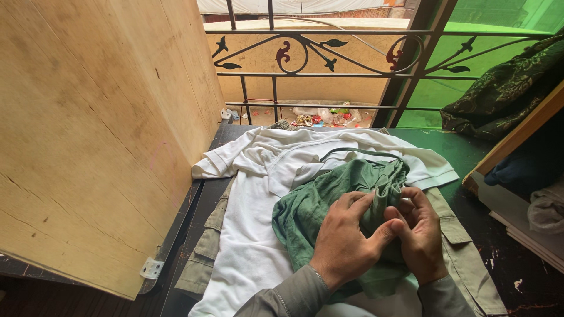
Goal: The person removes rolled and folded clothes from a wooden shelf, unfolds a white t-shirt and a pair of green shorts to smooth them out, and then places the items back onto the shelf.
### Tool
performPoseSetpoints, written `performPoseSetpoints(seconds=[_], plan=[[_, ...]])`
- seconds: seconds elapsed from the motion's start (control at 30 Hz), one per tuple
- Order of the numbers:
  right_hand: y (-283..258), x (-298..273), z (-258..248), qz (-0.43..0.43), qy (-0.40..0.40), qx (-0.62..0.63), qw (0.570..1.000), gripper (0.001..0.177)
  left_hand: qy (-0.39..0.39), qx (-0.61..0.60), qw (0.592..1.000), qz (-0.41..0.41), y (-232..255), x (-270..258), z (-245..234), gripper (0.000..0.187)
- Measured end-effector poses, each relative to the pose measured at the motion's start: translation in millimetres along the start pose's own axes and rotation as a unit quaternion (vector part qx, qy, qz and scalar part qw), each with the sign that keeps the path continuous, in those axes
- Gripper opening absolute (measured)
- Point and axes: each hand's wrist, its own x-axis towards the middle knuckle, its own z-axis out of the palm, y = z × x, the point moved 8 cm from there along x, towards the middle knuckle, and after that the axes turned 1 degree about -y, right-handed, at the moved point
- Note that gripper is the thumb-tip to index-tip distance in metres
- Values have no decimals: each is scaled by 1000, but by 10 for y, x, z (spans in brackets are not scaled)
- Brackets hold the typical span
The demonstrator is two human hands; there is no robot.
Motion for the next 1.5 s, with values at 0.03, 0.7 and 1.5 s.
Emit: performPoseSetpoints(seconds=[0.03, 0.7, 1.5], plan=[[-27, 8, 31, -1, -8, -5, 1000, 49, 9, 11, 1000, 14, 28, -1, -3, 64], [-318, -182, -791, -116, 354, -366, 853, 17, 251, 49, 955, -148, -654, 245, -1300, 18], [-1354, -118, -511, -135, 203, -12, 970, 27, 293, 90, 951, 42, 751, -327, -1597, 43]])
